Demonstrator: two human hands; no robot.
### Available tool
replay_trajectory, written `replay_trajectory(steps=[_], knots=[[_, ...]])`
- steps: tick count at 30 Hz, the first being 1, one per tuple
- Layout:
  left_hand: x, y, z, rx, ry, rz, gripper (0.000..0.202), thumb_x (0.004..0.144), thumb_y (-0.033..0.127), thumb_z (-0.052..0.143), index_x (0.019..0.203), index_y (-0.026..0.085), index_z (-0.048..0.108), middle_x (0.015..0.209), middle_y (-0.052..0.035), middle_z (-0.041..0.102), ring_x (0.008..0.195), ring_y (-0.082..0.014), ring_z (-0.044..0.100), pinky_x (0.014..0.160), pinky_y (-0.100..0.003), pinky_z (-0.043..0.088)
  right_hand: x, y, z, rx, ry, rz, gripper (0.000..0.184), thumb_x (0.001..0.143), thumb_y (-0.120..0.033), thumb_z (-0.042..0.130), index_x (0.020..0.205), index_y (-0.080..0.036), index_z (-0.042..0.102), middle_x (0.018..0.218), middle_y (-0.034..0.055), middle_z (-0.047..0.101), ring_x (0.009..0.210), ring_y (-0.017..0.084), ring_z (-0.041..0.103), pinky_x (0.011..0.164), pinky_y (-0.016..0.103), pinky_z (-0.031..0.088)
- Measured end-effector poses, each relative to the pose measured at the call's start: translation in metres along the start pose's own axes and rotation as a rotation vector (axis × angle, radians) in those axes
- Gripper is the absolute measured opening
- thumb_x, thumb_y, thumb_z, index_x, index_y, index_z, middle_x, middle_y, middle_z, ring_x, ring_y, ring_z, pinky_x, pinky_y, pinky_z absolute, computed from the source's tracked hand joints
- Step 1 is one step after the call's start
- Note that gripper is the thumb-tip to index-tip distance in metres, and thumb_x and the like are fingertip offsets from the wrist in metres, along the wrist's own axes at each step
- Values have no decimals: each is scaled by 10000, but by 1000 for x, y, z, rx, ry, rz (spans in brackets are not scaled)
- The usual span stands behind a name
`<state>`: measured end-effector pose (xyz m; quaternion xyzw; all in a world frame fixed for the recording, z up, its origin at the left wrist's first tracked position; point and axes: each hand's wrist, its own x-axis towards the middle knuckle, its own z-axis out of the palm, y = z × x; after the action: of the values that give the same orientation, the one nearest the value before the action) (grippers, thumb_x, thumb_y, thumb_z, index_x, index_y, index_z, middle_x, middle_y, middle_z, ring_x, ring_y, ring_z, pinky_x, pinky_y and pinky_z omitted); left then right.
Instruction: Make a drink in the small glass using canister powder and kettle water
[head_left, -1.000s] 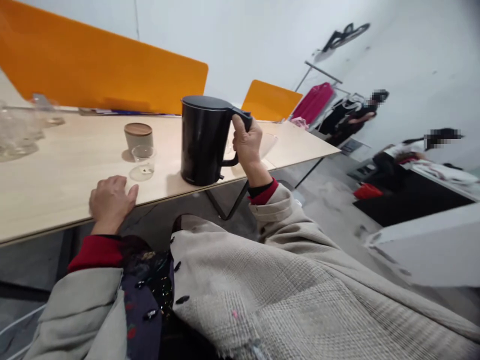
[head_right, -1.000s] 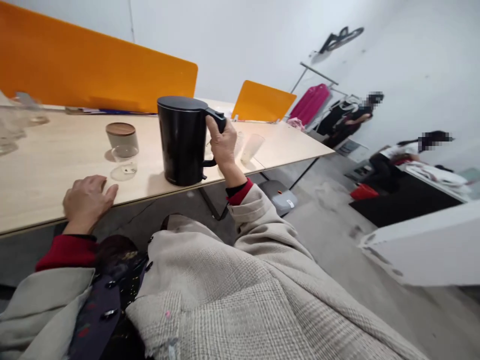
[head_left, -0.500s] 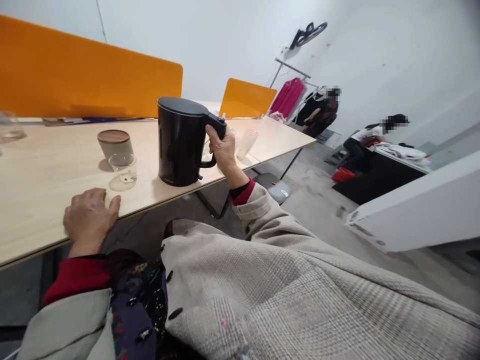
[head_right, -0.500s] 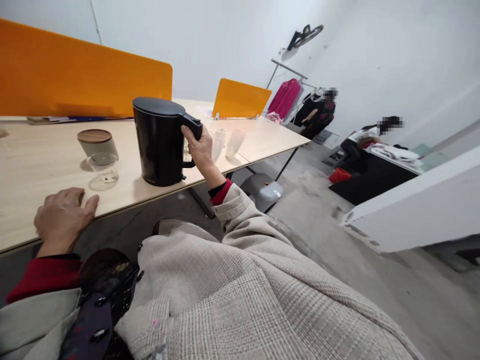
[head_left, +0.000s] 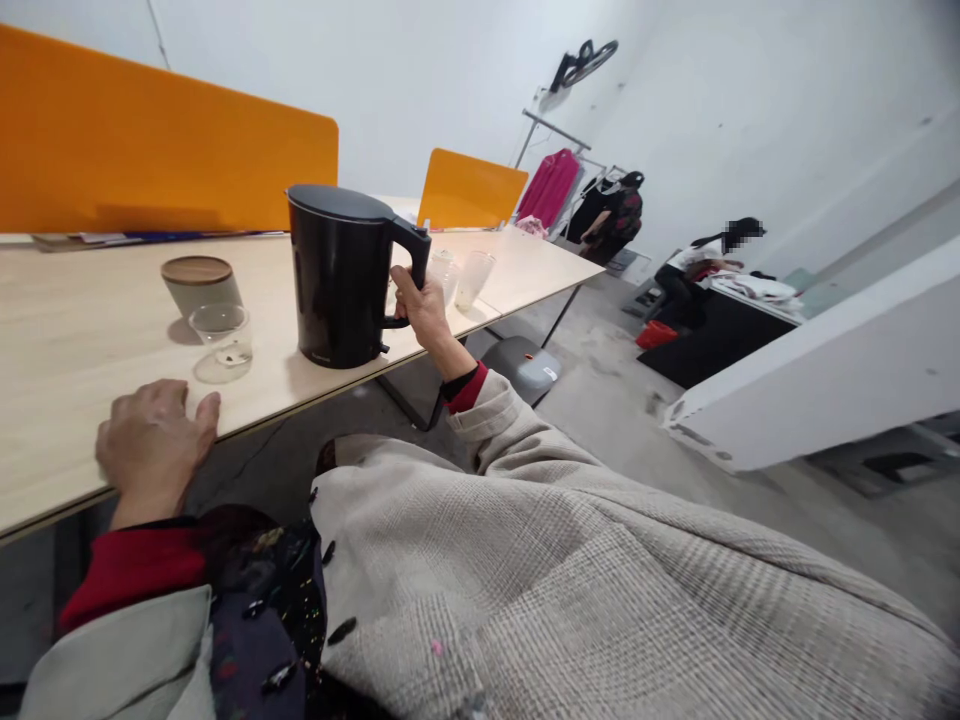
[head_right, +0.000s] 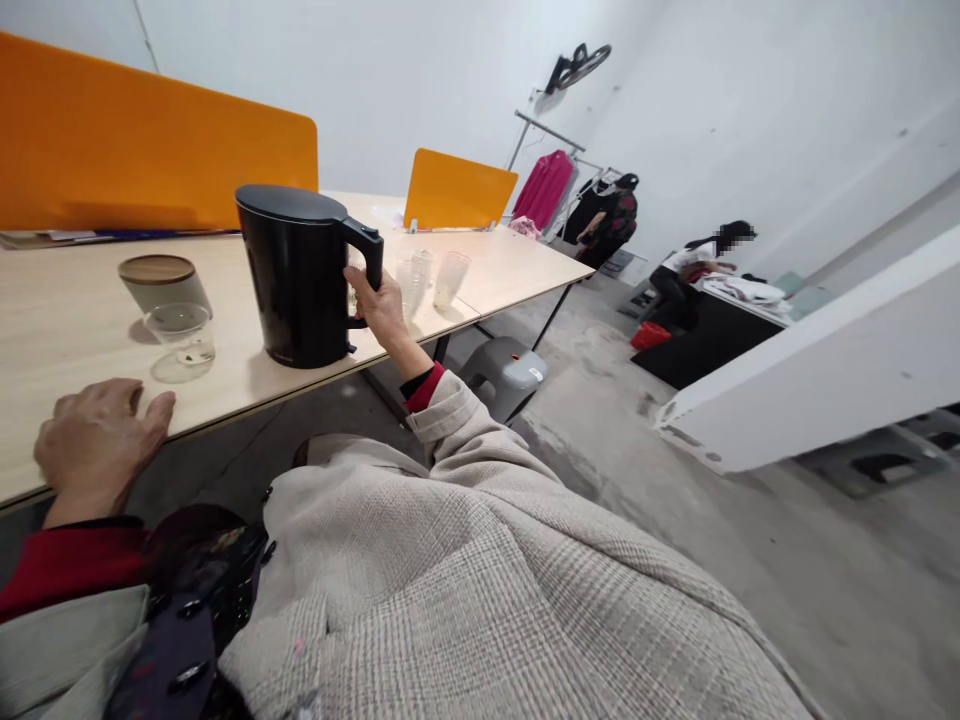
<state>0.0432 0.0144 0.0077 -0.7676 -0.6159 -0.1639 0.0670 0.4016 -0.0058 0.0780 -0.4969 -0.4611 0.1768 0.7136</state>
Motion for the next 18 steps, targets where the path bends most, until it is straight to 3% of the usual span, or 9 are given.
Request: replay_trajectory(steps=[7, 12, 18], knots=[[-1, 1, 0, 1, -17, -10, 661, 1019, 532, 298, 1237, 114, 761, 1351, -240, 757, 1251, -433, 651, 960, -542, 550, 0, 9, 0, -19, 25, -16, 605, 886, -797, 797, 814, -279, 493, 561, -116, 433, 469, 85, 434, 450, 249, 398], [-5, 1, -2, -24, 1, -18, 580, 1017, 493, 367, 1272, 131, 742, 1367, -216, 761, 1261, -402, 636, 974, -488, 523, -5, 9, 0, -67, 74, -23, 608, 884, -835, 763, 845, -282, 514, 564, -116, 423, 469, 93, 450, 448, 250, 375], [-4, 1, -2, -20, -14, -12, 580, 1026, 492, 363, 1249, 119, 748, 1383, -232, 749, 1253, -415, 633, 970, -491, 507, -8, 5, 3, -110, 99, -32, 640, 873, -882, 733, 836, -283, 509, 591, -106, 419, 467, 101, 451, 442, 266, 391]])
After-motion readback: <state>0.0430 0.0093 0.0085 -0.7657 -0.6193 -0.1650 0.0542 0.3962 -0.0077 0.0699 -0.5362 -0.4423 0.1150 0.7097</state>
